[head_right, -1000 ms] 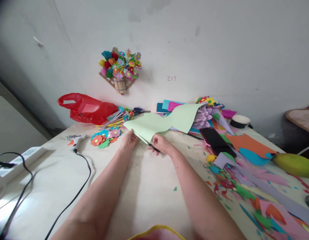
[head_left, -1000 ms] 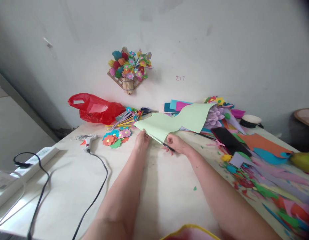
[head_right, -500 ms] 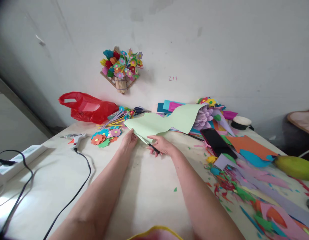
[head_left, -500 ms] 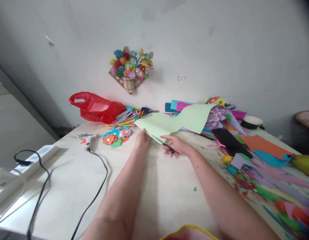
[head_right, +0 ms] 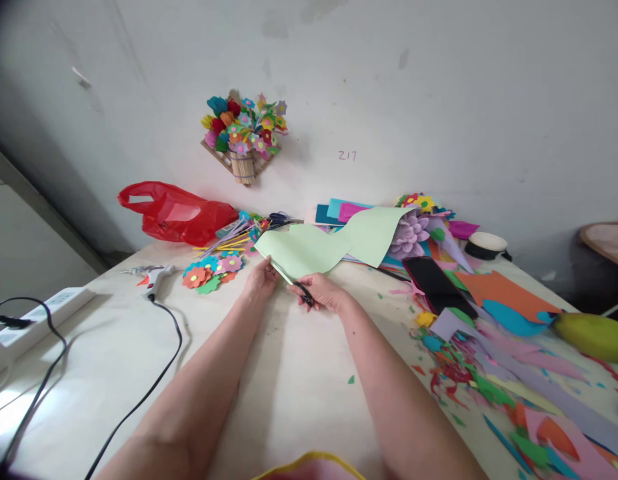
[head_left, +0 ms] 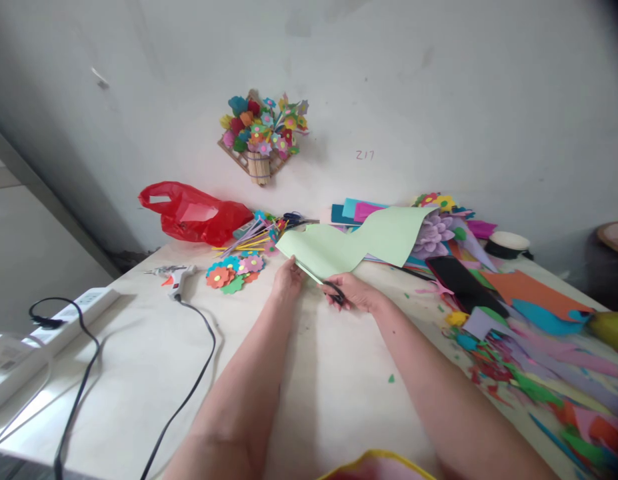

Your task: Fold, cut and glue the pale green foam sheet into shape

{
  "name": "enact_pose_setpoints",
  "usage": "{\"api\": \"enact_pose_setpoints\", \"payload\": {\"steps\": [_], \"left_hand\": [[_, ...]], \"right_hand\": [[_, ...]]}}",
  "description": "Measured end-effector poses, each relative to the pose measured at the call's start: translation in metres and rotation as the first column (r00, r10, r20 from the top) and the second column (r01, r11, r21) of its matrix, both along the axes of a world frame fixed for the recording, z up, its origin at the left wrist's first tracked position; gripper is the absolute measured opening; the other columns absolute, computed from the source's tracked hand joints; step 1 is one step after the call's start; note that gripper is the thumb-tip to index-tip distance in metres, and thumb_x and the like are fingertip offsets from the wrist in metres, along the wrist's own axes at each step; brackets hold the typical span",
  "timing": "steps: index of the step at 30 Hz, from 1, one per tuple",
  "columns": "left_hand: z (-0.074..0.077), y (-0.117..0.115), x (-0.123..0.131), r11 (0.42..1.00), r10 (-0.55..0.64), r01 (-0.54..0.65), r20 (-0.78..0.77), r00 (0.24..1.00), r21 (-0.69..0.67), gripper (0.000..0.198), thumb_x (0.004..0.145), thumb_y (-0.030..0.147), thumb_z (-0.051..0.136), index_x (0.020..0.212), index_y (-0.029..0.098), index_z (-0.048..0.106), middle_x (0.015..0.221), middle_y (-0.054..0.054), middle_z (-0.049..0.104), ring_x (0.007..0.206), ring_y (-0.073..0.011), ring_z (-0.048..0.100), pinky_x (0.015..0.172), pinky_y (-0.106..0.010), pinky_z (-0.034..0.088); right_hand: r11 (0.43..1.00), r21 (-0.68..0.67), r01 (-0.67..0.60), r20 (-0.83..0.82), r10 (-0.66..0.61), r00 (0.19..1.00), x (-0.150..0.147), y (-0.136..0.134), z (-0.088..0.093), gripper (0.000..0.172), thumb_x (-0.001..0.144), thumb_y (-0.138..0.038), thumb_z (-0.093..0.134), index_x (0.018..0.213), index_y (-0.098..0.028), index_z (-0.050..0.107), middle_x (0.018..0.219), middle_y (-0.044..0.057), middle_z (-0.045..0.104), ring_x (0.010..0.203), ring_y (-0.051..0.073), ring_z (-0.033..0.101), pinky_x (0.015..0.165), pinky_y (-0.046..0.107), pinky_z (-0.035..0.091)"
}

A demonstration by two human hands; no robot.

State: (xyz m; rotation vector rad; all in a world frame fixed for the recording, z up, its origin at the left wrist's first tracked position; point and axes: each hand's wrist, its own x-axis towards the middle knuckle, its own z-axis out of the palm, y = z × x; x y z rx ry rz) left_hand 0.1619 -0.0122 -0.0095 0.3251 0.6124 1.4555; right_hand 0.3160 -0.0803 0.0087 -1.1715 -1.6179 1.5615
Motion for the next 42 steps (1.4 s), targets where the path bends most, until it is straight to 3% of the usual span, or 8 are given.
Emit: {"api": "enact_pose_setpoints", "payload": {"steps": [15,22,30,42], "left_hand": [[-0.0012,-0.0001,-0.0020,0.999,-0.046,0.046,0.007,0.999,0.024,0.008,0.072,0.007,0.050,0.077,0.011,0.056,0.059,-0.002,0.060,0.053,-0.0104,0.059,0.058,-0.023,0.050],[0.0001,-0.0021,-0.0008,0.996,-0.072,0.074,-0.034,0.997,0.047,0.008,0.072,0.008,0.050,0.077,0.011,0.056,0.064,-0.003,0.062,0.056,-0.0121,0.060,0.058,-0.025,0.049],[0.0040,-0.0044,0.0001,0.997,-0.076,0.076,-0.006,0.997,0.006,0.005,0.073,0.009,0.050,0.075,0.011,0.055,0.054,0.001,0.056,0.046,-0.0083,0.055,0.055,-0.022,0.049],[0.0007,0.0007,-0.0042,0.999,-0.035,0.036,-0.035,0.999,0.023,0.007,0.074,0.014,0.052,0.079,0.011,0.056,0.065,-0.003,0.063,0.057,-0.0122,0.060,0.061,-0.025,0.050]], "right_hand": [[0.993,-0.106,-0.059,-0.101,0.048,0.994,0.0040,-0.0007,0.0021,0.036,0.075,-0.043,0.052,0.091,-0.012,0.054,0.058,0.000,0.058,0.038,0.005,0.049,0.026,0.014,0.024],[0.992,-0.104,-0.076,-0.124,0.063,0.990,0.0055,0.0004,-0.0007,0.038,0.076,-0.046,0.049,0.093,-0.012,0.054,0.059,0.000,0.058,0.039,0.006,0.050,0.027,0.014,0.024],[0.995,-0.093,-0.031,-0.124,0.019,0.992,0.0023,-0.0007,-0.0014,0.038,0.076,-0.045,0.049,0.091,-0.011,0.056,0.053,-0.002,0.054,0.035,0.004,0.046,0.026,0.014,0.022],[0.995,-0.095,-0.022,-0.096,0.013,0.995,0.0005,-0.0017,0.0008,0.038,0.075,-0.046,0.051,0.088,-0.010,0.056,0.052,-0.002,0.054,0.034,0.004,0.045,0.024,0.014,0.022]]}}
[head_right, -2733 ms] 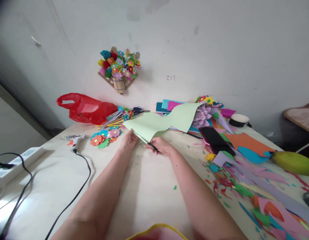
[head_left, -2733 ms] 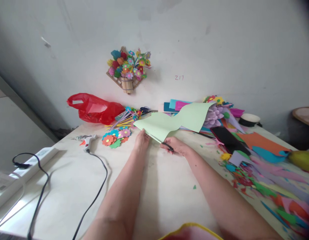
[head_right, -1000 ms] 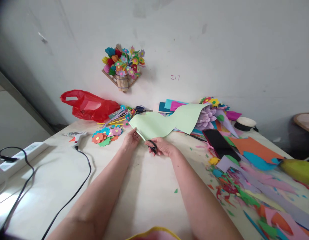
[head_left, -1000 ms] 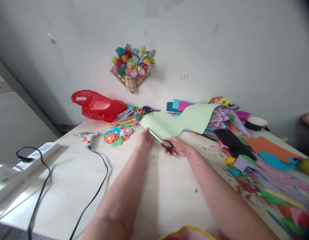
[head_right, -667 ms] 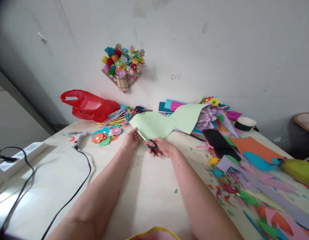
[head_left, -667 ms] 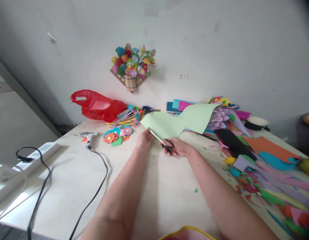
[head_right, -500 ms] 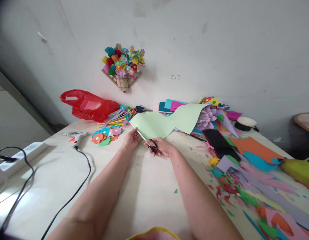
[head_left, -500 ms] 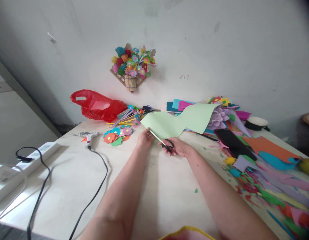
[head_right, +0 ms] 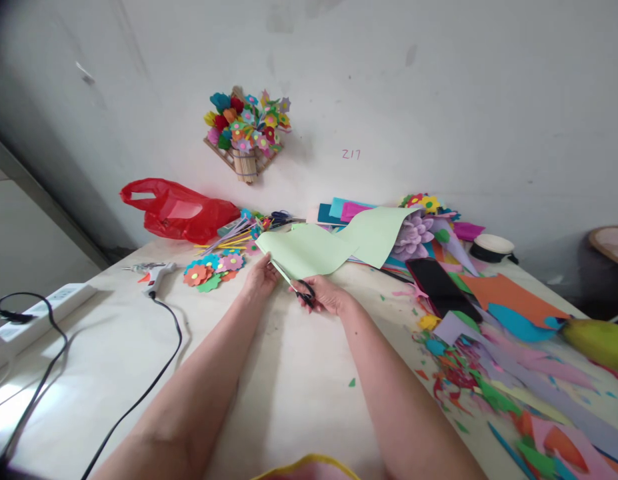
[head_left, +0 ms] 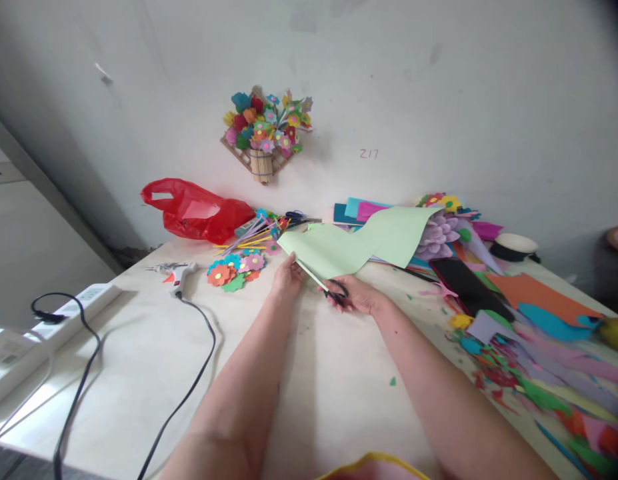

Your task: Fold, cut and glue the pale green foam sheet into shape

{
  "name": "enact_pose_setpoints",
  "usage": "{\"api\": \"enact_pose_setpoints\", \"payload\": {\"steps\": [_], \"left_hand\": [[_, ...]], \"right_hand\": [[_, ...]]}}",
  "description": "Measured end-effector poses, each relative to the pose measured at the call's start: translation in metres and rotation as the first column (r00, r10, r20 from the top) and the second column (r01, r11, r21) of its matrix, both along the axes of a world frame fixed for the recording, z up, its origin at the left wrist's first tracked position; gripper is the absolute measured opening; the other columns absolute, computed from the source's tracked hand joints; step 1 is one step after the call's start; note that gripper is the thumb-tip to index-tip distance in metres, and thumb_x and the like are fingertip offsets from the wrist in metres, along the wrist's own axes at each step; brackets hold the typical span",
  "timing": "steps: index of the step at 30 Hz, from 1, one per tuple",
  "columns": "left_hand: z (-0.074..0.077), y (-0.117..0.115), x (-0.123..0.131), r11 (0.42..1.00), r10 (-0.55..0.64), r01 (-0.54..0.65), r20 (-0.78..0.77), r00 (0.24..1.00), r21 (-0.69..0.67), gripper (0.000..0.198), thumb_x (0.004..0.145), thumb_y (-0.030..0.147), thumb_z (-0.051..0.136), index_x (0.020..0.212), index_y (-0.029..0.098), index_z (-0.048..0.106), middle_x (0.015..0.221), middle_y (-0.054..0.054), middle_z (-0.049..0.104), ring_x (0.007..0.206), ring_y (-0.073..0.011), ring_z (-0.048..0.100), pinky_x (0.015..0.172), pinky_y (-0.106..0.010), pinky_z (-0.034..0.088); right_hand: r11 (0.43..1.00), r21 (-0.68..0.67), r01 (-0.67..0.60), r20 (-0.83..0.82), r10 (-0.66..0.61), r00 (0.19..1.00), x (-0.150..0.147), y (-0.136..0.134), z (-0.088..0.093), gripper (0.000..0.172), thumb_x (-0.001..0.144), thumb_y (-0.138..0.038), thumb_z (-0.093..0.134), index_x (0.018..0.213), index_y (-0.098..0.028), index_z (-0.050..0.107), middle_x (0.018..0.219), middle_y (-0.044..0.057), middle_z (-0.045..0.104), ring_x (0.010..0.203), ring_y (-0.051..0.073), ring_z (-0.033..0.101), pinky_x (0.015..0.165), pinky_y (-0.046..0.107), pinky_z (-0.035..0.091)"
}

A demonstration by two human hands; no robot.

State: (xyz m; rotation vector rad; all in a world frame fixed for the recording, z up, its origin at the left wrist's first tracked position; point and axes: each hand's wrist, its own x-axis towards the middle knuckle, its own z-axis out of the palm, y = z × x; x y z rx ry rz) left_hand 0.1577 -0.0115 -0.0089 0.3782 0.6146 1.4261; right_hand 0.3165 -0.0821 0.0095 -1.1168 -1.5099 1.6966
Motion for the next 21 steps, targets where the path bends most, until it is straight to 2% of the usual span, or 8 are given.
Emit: {"api": "enact_pose_setpoints", "payload": {"steps": [15,21], "left_hand": [[-0.0021,-0.0007,0.0051,1.000,-0.012,0.012,-0.020,1.000,0.022,0.008,0.074,0.010,0.050,0.079,0.011,0.057,0.068,-0.003,0.064,0.060,-0.0117,0.060,0.060,-0.024,0.050],[-0.0020,-0.0012,0.0040,0.999,-0.005,0.007,-0.059,0.998,0.037,0.006,0.075,0.014,0.051,0.078,0.014,0.056,0.066,-0.002,0.063,0.056,-0.0115,0.060,0.060,-0.024,0.050]], "right_hand": [[1.000,0.014,0.021,0.000,-0.021,1.000,-0.0021,0.0029,-0.0026,0.037,0.074,-0.044,0.053,0.090,-0.011,0.055,0.055,0.000,0.057,0.036,0.005,0.047,0.025,0.013,0.020],[0.999,0.029,0.039,0.008,-0.039,0.999,-0.0024,0.0033,-0.0026,0.035,0.073,-0.042,0.054,0.088,-0.011,0.056,0.051,-0.001,0.055,0.034,0.005,0.045,0.025,0.014,0.020]]}}
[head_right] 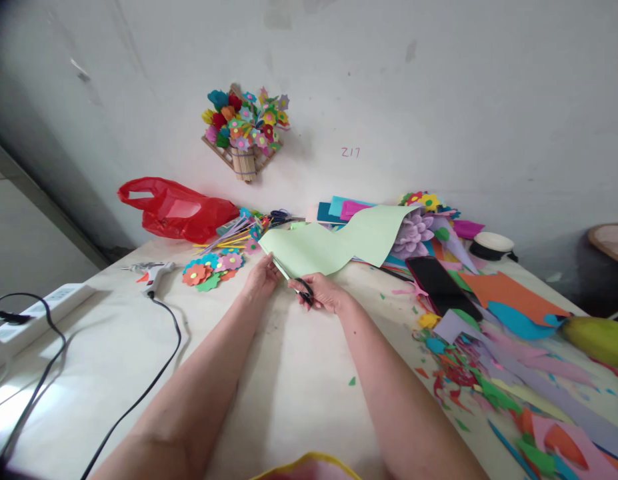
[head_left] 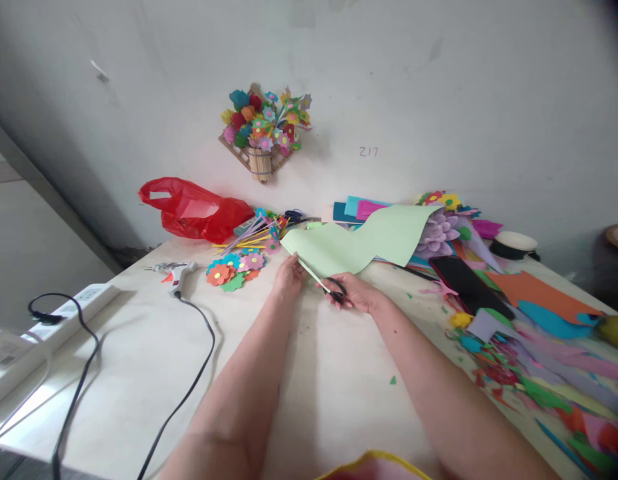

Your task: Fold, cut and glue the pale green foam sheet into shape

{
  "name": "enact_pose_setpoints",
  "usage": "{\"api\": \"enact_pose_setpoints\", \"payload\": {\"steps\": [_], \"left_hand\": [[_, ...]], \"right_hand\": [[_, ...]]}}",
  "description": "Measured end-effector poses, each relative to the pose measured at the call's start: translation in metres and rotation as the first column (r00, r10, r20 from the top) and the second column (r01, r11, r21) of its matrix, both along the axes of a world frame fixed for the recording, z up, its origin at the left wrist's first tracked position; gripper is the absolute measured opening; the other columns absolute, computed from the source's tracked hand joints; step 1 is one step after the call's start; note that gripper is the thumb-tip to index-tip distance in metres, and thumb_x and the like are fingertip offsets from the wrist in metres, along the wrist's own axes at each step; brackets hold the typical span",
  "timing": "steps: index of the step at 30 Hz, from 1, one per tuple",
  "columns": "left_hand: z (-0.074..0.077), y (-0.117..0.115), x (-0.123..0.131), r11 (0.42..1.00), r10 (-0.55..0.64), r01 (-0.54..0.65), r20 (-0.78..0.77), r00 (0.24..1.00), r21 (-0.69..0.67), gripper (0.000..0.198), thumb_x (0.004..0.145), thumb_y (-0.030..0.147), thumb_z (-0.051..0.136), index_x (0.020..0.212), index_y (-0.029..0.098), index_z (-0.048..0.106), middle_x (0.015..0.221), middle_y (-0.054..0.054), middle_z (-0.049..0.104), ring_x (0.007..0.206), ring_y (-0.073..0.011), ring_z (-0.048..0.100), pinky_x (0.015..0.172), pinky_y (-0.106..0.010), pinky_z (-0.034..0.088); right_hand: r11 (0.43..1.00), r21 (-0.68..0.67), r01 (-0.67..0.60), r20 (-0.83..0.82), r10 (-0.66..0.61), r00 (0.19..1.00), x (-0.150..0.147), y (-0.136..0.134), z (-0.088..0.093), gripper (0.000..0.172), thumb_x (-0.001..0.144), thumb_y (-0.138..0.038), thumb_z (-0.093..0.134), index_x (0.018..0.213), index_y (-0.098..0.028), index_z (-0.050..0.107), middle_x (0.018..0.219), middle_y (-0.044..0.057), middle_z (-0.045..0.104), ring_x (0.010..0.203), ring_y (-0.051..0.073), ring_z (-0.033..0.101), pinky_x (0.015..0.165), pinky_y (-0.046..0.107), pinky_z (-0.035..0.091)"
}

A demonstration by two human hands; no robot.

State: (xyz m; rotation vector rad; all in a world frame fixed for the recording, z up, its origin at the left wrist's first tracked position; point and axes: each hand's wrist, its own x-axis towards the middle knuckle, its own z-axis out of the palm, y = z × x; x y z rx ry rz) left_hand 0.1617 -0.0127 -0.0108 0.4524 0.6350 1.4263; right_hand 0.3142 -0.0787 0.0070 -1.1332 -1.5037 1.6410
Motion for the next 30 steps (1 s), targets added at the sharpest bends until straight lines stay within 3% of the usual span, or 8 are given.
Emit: {"api": "enact_pose_setpoints", "payload": {"steps": [5,16,30], "left_hand": [[0.0022,0.0018,-0.0031,0.999,-0.002,0.002,0.017,1.000,-0.052,0.011,0.076,0.017,0.050,0.084,0.012,0.056,0.066,-0.004,0.063,0.059,-0.0131,0.061,0.063,-0.026,0.051],[0.0005,0.0013,-0.0017,1.000,-0.012,0.013,0.037,0.999,-0.015,0.010,0.075,0.015,0.050,0.082,0.012,0.056,0.068,-0.004,0.064,0.061,-0.0131,0.061,0.066,-0.028,0.051],[0.0013,0.0015,-0.0021,0.999,-0.008,0.010,0.050,0.999,-0.034,0.010,0.076,0.014,0.048,0.081,0.012,0.056,0.068,-0.004,0.063,0.061,-0.0132,0.061,0.067,-0.028,0.051]], "right_hand": [[1.000,-0.013,-0.016,0.005,0.016,1.000,0.0013,-0.0010,0.0001,0.037,0.073,-0.044,0.054,0.089,-0.011,0.057,0.051,-0.002,0.054,0.034,0.004,0.045,0.025,0.014,0.020],[1.000,-0.018,-0.026,0.003,0.026,1.000,0.0021,-0.0005,-0.0009,0.037,0.073,-0.044,0.054,0.090,-0.011,0.056,0.053,-0.002,0.054,0.034,0.004,0.044,0.026,0.014,0.020],[0.999,0.007,0.033,0.021,-0.033,0.999,0.0007,0.0012,-0.0047,0.033,0.071,-0.041,0.057,0.084,-0.011,0.055,0.048,-0.004,0.050,0.031,0.003,0.040,0.025,0.015,0.017]]}}
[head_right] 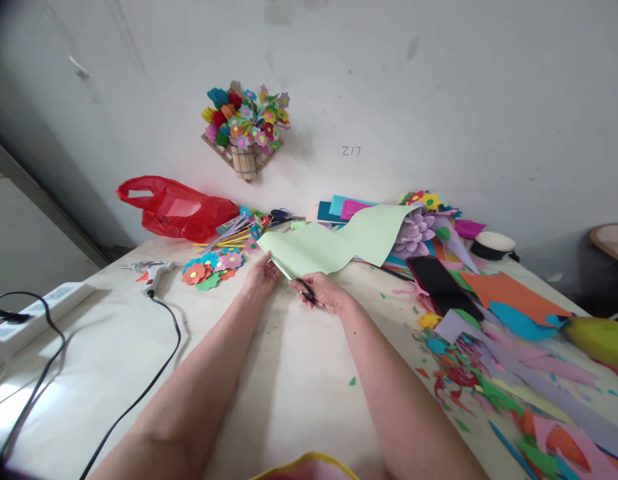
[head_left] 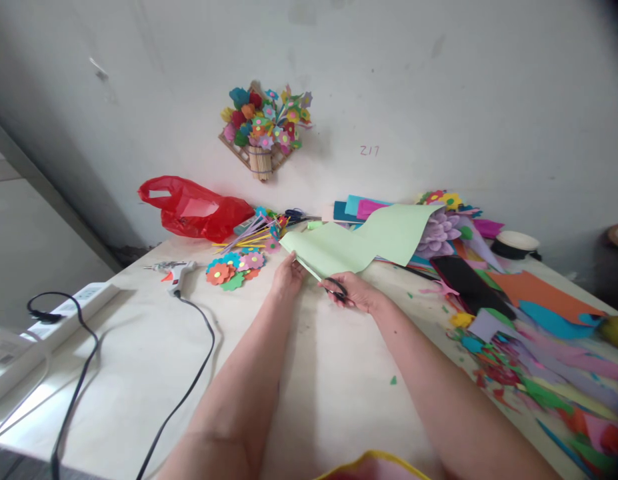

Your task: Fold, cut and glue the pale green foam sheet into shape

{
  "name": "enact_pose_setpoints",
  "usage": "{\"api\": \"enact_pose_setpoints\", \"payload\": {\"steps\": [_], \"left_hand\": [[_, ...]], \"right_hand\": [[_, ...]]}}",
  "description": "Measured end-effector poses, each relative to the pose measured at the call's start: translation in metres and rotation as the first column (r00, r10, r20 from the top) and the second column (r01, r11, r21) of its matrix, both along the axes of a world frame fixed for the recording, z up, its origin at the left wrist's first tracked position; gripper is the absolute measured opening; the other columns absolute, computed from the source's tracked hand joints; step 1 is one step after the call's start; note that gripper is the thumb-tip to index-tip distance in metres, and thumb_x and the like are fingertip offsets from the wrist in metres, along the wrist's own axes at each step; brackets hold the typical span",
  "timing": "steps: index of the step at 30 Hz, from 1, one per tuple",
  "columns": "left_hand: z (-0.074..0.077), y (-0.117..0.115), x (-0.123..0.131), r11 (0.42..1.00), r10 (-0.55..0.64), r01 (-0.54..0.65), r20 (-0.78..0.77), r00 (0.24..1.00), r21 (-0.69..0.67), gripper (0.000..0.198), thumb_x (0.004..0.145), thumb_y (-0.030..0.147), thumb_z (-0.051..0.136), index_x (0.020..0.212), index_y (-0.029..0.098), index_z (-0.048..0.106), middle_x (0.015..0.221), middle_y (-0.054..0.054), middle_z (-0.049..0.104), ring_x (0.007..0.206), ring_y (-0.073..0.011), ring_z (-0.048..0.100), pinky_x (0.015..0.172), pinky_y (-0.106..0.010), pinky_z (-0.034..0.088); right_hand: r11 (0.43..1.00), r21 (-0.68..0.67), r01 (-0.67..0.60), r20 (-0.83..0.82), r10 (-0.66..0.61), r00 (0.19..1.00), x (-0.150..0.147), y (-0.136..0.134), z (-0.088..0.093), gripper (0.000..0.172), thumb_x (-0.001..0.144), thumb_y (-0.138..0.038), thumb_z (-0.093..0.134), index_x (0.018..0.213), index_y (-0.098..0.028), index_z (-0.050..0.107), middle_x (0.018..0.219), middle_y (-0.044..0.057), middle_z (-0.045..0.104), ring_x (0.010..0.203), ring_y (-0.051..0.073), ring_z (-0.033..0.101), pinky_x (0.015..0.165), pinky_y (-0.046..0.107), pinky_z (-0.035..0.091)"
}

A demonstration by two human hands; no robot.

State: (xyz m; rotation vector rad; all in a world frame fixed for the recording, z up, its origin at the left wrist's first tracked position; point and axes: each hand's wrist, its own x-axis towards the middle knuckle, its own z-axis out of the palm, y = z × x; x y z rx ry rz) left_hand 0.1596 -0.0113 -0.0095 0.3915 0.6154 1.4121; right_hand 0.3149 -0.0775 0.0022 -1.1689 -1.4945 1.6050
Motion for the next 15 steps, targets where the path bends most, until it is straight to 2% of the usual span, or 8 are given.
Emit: {"api": "enact_pose_setpoints", "payload": {"steps": [3,8,15], "left_hand": [[0.0004,0.0000,0.0001,1.000,0.003,-0.004,-0.008,1.000,-0.007,0.010,0.076,0.014,0.048,0.082,0.012,0.056,0.067,-0.004,0.062,0.061,-0.0130,0.061,0.067,-0.028,0.051],[0.0014,-0.0007,0.0005,1.000,0.006,-0.006,-0.004,1.000,-0.014,0.009,0.075,0.013,0.049,0.080,0.012,0.056,0.067,-0.003,0.062,0.061,-0.0124,0.060,0.066,-0.027,0.051],[0.0033,0.0003,-0.0018,0.998,0.049,-0.049,0.012,0.999,-0.034,0.009,0.076,0.011,0.047,0.079,0.012,0.056,0.060,-0.001,0.061,0.055,-0.0115,0.060,0.062,-0.025,0.051]], "right_hand": [[1.000,-0.006,0.015,0.021,-0.015,1.000,-0.0001,0.0012,-0.0013,0.030,0.070,-0.040,0.058,0.078,-0.012,0.054,0.047,-0.005,0.050,0.031,0.003,0.039,0.025,0.015,0.017],[0.999,-0.015,0.029,0.007,-0.029,1.000,0.0003,0.0010,-0.0010,0.029,0.070,-0.040,0.059,0.075,-0.012,0.054,0.046,-0.006,0.048,0.031,0.002,0.038,0.029,0.015,0.026],[1.000,-0.020,-0.001,0.037,0.002,0.999,0.0037,-0.0024,0.0040,0.031,0.069,-0.041,0.060,0.078,-0.012,0.055,0.046,-0.005,0.049,0.031,0.002,0.038,0.027,0.014,0.018]]}}
